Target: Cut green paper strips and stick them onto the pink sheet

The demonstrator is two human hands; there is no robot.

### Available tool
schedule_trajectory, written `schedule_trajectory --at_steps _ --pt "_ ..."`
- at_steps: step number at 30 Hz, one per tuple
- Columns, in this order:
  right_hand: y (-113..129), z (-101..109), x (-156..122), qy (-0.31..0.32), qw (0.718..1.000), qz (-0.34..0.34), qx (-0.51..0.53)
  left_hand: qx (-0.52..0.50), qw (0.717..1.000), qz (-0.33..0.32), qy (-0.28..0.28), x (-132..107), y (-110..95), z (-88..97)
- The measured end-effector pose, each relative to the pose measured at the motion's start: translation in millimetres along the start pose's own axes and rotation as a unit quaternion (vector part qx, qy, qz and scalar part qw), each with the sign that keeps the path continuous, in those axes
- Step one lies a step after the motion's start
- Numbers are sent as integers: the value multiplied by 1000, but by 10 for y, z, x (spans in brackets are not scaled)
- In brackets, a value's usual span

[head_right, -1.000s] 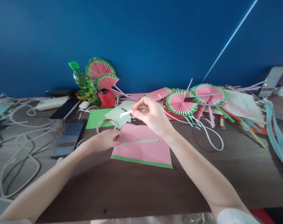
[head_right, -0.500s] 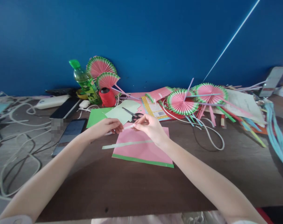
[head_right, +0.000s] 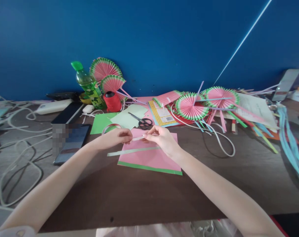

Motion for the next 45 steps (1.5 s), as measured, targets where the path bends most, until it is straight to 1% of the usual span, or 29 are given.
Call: schedule_trajectory --at_steps 2,5,7,8,10,12,13,15,18,22,26,32,38,45 --pt "-29 1 1 5 1000 -4 -2 9 1000 0 10 -6 -13 -14" --pt "-47 -1 -12 -10 999 1 -40 3 999 5 38 -22 -31 -53" --pt "-37 -10 -33 -28 995 11 -97 2 998 5 57 -28 -35 -87" --pt "-18 -12 -49 -46 988 24 -142 5 998 3 63 -28 -34 -103" --pt "42 -8 -91 -98 961 64 -252 9 998 -1 63 -20 -25 -132" --pt "90 -5 -127 -149 919 97 -351 11 998 1 60 -7 0 -165" --pt "96 -7 -133 -161 902 102 -387 12 998 7 60 -2 20 -183" --pt "70 -13 -123 -163 881 96 -433 22 997 21 64 4 60 -220" --pt "8 -6 -92 -161 865 79 -469 46 996 36 69 8 105 -259" --pt "-83 9 -50 -150 856 53 -492 87 992 46 76 6 118 -301" --pt "-147 23 -21 -139 854 40 -500 134 988 42 66 9 89 -322" --pt "-157 30 -15 -139 849 46 -508 163 984 42 66 17 57 -335" --pt "-169 40 -4 -142 849 49 -506 218 973 61 51 17 -13 -326" --pt "-186 33 0 -138 851 51 -505 224 971 65 52 27 -5 -335"
Point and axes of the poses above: each hand's wrist, its own x-axis towards the middle knuckle, its own z-axis out of the back of the hand, y = z × x, the point moved 6 cm from there along x, towards the middle knuckle, and after that the axes turned 14 degrees about -z, right-handed, at the moved point
